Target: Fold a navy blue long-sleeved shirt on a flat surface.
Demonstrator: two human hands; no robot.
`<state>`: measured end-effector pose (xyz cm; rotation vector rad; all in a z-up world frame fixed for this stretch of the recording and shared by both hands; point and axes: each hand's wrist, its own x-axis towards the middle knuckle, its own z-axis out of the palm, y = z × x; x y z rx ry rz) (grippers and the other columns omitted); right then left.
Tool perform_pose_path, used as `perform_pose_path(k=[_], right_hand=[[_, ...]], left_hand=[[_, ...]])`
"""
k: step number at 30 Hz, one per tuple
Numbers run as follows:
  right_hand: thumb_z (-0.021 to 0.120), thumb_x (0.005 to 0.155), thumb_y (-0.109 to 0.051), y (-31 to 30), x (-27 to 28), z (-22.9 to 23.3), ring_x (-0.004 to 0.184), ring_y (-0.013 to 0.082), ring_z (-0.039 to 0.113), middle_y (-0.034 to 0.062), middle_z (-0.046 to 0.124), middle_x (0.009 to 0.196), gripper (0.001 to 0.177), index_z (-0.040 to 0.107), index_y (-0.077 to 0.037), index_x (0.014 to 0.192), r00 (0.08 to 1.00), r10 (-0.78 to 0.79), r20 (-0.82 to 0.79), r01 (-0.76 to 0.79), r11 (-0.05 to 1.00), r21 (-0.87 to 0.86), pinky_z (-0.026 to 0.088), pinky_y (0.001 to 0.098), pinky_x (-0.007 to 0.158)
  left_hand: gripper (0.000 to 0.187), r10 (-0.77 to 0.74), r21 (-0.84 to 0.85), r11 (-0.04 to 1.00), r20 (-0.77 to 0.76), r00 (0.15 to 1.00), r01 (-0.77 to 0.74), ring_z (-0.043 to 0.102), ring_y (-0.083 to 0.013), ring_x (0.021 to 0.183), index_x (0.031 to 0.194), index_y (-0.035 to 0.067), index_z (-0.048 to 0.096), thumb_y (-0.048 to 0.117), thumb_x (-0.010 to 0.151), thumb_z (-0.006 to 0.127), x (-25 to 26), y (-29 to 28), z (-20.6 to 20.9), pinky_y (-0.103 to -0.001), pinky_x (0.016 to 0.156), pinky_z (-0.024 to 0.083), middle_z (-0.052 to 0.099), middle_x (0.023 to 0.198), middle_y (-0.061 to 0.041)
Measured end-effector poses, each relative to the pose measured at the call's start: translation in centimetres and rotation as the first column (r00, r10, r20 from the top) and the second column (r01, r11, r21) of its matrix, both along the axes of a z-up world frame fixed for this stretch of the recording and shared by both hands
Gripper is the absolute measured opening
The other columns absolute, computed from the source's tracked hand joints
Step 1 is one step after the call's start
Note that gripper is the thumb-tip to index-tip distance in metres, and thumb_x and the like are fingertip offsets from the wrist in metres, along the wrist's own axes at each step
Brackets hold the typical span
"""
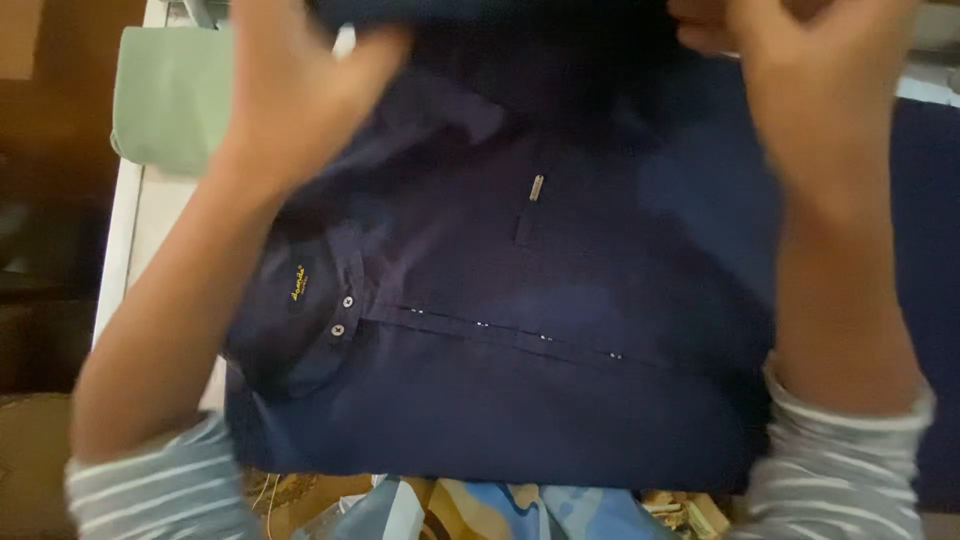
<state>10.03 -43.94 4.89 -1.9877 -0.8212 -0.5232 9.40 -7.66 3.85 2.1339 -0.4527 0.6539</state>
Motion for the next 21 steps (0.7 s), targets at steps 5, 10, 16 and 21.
perform_pose_path(k=[5, 10, 16, 21], right_hand=[[0.073, 0.078, 0.011, 1.1, -7.6, -0.7, 0.101, 0.0343, 0.072, 0.0146, 0.069, 0.110, 0.024, 0.066, -0.003, 0.097, 0.975, 0.025, 0.220, 0.053, 0.938, -0.343, 0.059, 0.0434, 0.088], [0.079, 0.075, -0.002, 1.1, -10.5, -7.5, 0.096, 0.0260, 0.072, 0.0114, 0.071, 0.116, 0.029, 0.073, -0.006, 0.104, 0.986, 0.166, 0.013, -0.138, 0.860, -0.492, 0.060, 0.0347, 0.079], [0.080, 0.081, -0.007, 0.8, -11.4, -6.3, 0.083, 0.0215, 0.071, 0.0064, 0.073, 0.117, 0.026, 0.075, -0.008, 0.107, 0.965, 0.258, 0.043, -0.194, 0.817, -0.542, 0.057, 0.0345, 0.072], [0.083, 0.082, -0.015, -0.9, -9.2, -4.9, 0.079, 0.0221, 0.070, 0.0097, 0.075, 0.119, 0.030, 0.076, -0.010, 0.110, 0.960, 0.275, 0.052, -0.204, 0.815, -0.542, 0.056, 0.0349, 0.069]], left_hand=[[0.046, -0.499, 0.304, 0.822, -0.021, 0.866, 0.481, 0.056, -0.0322, 0.135, 0.112, 0.010, 0.068, 0.021, 0.075, 0.093, -9.1, 1.3, 0.2, -0.045, 0.113, 0.049, 0.063, 0.123, -0.010], [0.054, -0.465, 0.362, 0.766, -0.260, 0.847, 0.531, 0.055, -0.0381, 0.131, 0.114, 0.006, 0.070, 0.032, 0.072, 0.090, -13.2, 1.2, -4.3, -0.047, 0.107, 0.047, 0.064, 0.122, -0.014], [0.052, -0.395, 0.301, 0.786, -0.427, 0.813, 0.540, 0.055, -0.0364, 0.132, 0.120, 0.007, 0.069, 0.029, 0.075, 0.084, -14.1, 1.3, -3.7, -0.045, 0.106, 0.046, 0.064, 0.128, -0.013], [0.063, -0.327, 0.465, 0.763, -0.319, 0.889, 0.448, 0.056, -0.0386, 0.127, 0.127, 0.003, 0.063, 0.030, 0.074, 0.083, -14.0, 0.0, -3.2, -0.046, 0.104, 0.047, 0.059, 0.130, -0.018]])
